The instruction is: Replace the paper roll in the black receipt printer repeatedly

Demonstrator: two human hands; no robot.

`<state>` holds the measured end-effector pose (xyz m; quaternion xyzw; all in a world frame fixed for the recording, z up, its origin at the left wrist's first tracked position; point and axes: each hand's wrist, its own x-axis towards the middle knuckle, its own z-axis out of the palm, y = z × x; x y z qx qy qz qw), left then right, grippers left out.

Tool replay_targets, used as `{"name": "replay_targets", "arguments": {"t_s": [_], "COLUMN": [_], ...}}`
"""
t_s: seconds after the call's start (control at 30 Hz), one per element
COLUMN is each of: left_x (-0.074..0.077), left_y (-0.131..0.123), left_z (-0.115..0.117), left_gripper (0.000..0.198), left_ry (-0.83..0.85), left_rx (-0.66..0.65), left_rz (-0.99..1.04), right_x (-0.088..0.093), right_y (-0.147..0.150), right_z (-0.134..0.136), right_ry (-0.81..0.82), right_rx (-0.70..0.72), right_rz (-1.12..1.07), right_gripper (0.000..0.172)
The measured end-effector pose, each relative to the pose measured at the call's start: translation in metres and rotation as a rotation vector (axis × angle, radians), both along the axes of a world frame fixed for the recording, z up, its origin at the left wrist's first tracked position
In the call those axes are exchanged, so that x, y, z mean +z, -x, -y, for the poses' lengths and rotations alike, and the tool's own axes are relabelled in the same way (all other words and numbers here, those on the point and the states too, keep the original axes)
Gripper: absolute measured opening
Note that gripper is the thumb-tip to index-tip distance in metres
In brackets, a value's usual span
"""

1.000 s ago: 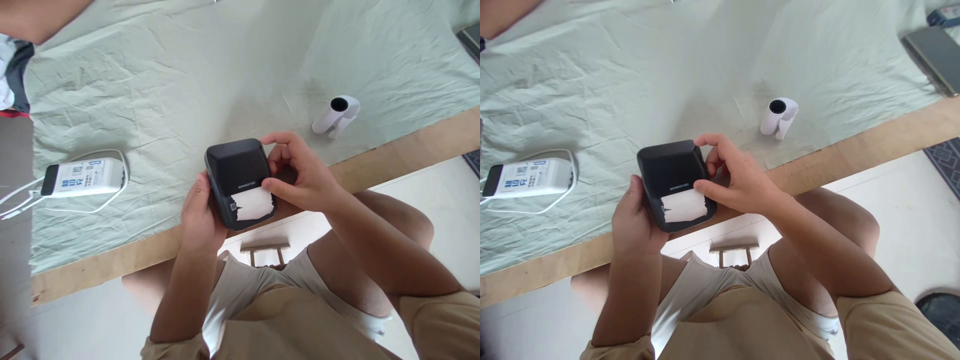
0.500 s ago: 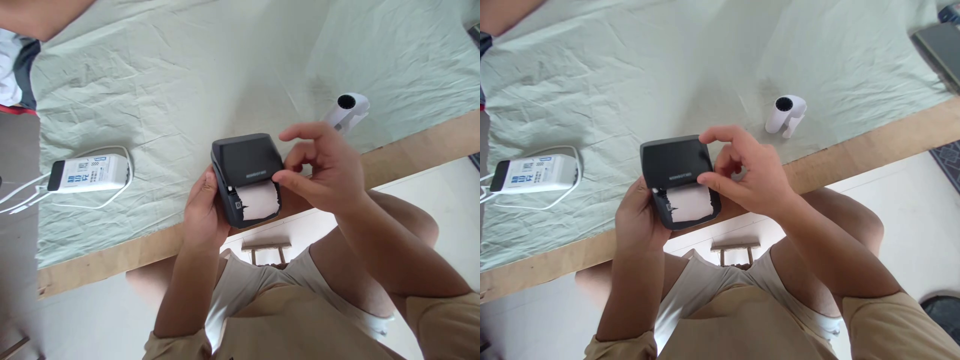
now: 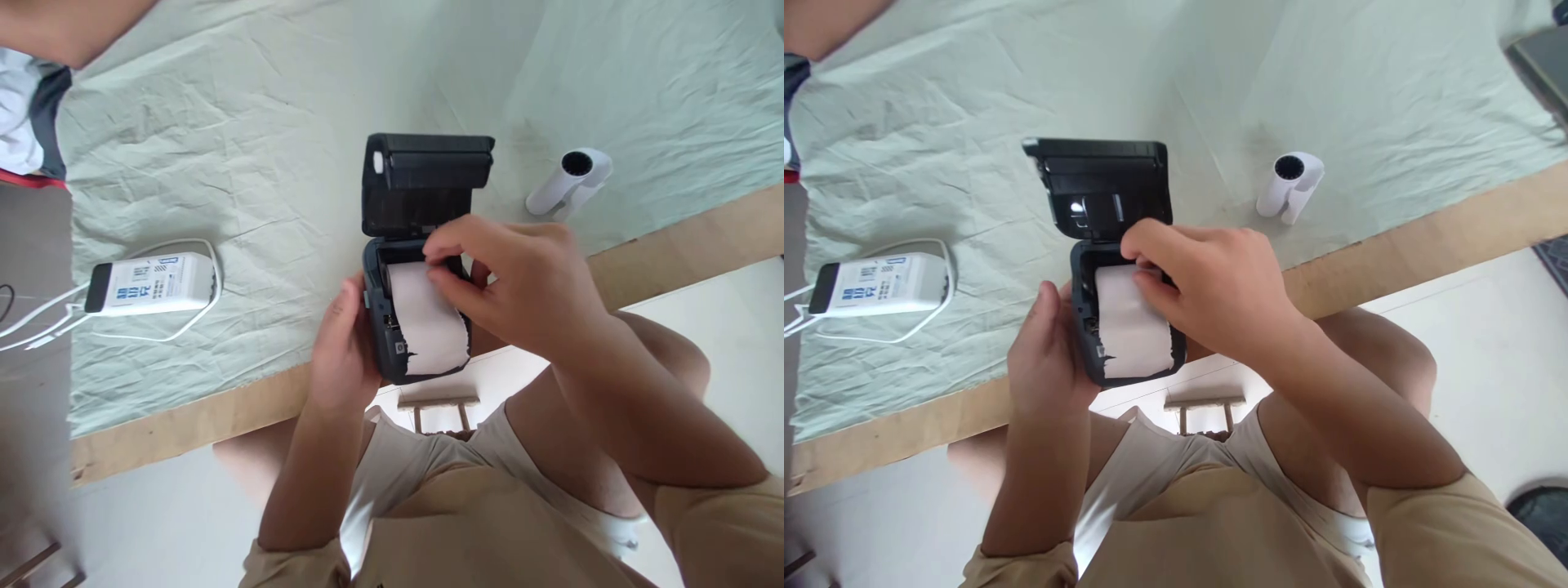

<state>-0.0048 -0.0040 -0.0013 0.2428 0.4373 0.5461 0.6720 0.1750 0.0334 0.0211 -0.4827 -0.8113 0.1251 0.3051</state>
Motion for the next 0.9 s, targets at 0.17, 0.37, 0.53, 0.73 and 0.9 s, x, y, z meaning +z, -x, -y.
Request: {"name": "replay_targets", "arguments": {"t_s": [0.17, 0.37, 0.53, 0.73, 0.9], "left_x": [-0.004, -0.008, -0.007, -0.007, -0.010], "left_y": [0.005, 0.004, 0.002, 0.003, 0.003], "left_z": [0.005, 0.007, 0.007, 0.007, 0.007], "left_gripper": [0.032, 0.038, 0.037, 0.042, 0.036], "left_ry": [-0.072, -0.088, -0.046, -0.033, -0.048], "left_rx": [-0.123, -0.076, -0.021, -0.021, -0.011], "left_rz": [-0.130, -0.170, -0.173, -0.161, -0.147], "right_x": [0.010, 0.015, 0.015, -0.022, -0.040], "right_y": [0.001, -0.002, -0.025, -0.038, -0.037], "right_z": [-0.004, -0.007, -0.008, -0.020, -0.019], "right_ry": [0.229, 0.378, 0.279, 0.240, 0.122], "right_rx": [0.080, 0.146, 0.034, -0.151, -0.051], "right_rz": [0.263, 0.089, -0.646, -0.874, -0.433], "right_gripper": [0.032, 0.032, 0.031, 0.030, 0.029]}}
